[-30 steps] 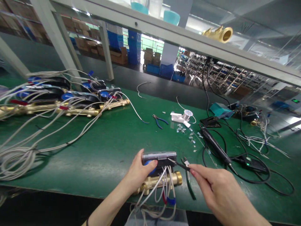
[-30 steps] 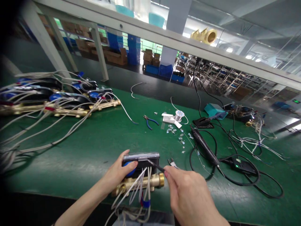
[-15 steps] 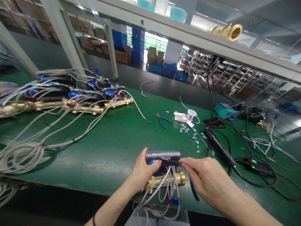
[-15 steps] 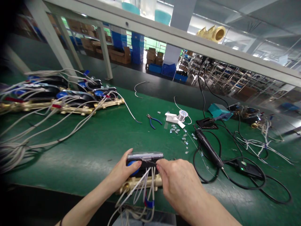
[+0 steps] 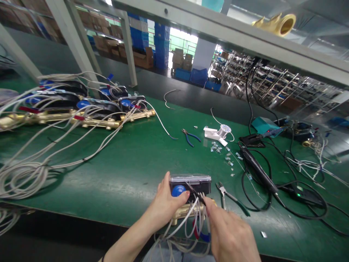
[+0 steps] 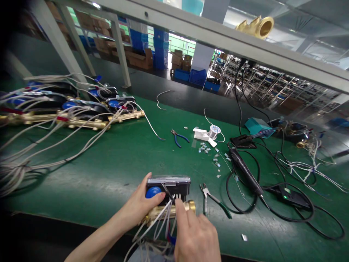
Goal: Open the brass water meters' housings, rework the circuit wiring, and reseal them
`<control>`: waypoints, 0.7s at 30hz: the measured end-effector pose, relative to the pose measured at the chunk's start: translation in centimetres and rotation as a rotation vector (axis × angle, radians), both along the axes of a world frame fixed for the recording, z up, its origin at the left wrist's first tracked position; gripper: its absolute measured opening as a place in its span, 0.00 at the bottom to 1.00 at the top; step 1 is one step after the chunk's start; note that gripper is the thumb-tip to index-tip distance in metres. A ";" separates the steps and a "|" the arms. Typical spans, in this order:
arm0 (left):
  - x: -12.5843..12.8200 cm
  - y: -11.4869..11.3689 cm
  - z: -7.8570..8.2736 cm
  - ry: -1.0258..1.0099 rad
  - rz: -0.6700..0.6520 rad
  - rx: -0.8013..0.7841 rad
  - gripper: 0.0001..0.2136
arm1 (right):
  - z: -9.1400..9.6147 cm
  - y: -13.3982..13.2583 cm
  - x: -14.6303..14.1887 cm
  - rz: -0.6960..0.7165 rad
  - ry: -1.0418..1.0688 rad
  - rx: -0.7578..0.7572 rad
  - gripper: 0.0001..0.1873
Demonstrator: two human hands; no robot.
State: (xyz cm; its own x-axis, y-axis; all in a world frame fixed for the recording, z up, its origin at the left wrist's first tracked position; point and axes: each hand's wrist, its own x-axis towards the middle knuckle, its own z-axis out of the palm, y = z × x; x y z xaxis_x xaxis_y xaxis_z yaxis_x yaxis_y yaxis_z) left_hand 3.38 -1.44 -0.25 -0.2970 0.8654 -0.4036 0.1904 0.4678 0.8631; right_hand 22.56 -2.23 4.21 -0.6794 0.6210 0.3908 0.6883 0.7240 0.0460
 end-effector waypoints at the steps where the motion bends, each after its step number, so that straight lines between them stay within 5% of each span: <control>1: 0.0 -0.1 0.0 -0.004 -0.006 0.004 0.51 | -0.9 -0.4 -0.1 -0.003 0.035 0.019 0.21; 5: -0.3 -0.1 -0.1 -0.019 -0.027 0.034 0.50 | -3.9 -1.1 -0.6 -0.036 0.146 0.061 0.23; 8: -0.4 0.0 0.0 -0.032 -0.034 0.044 0.49 | -4.3 -1.0 -0.7 -0.042 0.232 0.026 0.22; 16: -0.9 0.6 -0.1 -0.056 -0.058 0.024 0.52 | 1.9 1.0 1.9 0.108 0.243 -0.128 0.18; 21: -1.3 1.2 -0.8 -0.070 -0.052 -0.022 0.53 | 3.3 2.7 3.8 0.049 0.144 -0.113 0.16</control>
State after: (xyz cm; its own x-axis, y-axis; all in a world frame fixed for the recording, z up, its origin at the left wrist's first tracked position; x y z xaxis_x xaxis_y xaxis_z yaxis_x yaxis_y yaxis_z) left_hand 2.05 -0.24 -1.07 -0.2221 0.8699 -0.4404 0.1549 0.4774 0.8649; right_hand 26.32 0.48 7.51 -0.6519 0.6341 0.4158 0.6460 0.7516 -0.1335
